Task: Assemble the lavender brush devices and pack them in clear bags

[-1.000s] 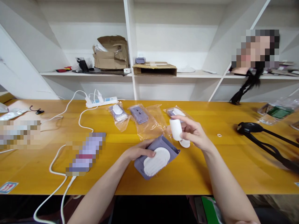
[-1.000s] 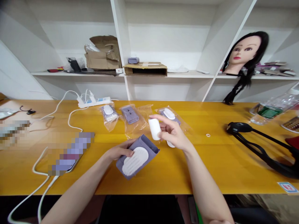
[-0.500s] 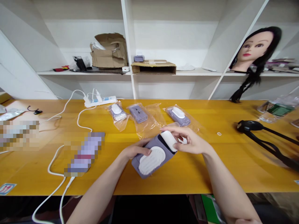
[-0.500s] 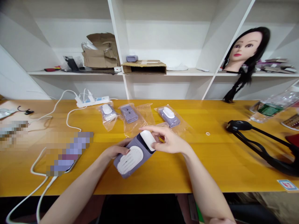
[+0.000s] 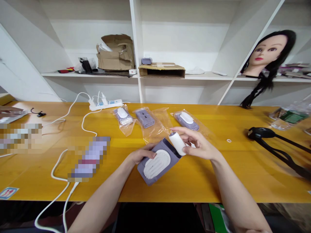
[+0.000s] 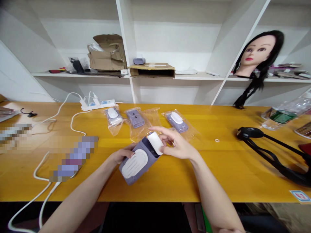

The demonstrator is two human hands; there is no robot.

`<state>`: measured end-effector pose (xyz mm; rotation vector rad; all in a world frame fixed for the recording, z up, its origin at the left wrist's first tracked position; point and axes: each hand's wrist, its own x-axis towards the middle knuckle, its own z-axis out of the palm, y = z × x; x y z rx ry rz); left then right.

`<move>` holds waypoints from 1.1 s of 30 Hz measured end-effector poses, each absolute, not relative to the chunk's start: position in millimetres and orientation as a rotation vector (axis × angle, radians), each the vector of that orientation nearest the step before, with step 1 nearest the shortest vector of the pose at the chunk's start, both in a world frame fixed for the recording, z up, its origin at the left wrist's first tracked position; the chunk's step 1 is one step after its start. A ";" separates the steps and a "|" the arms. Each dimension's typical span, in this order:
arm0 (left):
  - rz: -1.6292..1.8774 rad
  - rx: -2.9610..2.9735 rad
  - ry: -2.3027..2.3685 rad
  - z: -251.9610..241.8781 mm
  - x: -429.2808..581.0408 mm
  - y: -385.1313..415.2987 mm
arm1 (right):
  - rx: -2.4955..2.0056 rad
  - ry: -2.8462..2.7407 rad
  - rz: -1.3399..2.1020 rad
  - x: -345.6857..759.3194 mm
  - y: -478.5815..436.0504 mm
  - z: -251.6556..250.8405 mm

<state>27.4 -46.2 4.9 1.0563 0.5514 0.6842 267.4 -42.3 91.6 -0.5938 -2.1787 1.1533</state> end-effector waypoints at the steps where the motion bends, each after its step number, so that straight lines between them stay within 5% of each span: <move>1: 0.697 1.054 0.548 4.8 27.5 -46.0 | -0.594 -2.206 1.130 267.1 -42.4 91.8; 16: 0.669 1.047 0.521 2.2 29.0 -43.8 | -0.637 -2.203 1.260 260.4 -39.0 79.6; 33: 0.744 1.109 0.474 3.5 27.1 -41.5 | -0.685 -2.278 0.806 251.3 -40.9 71.2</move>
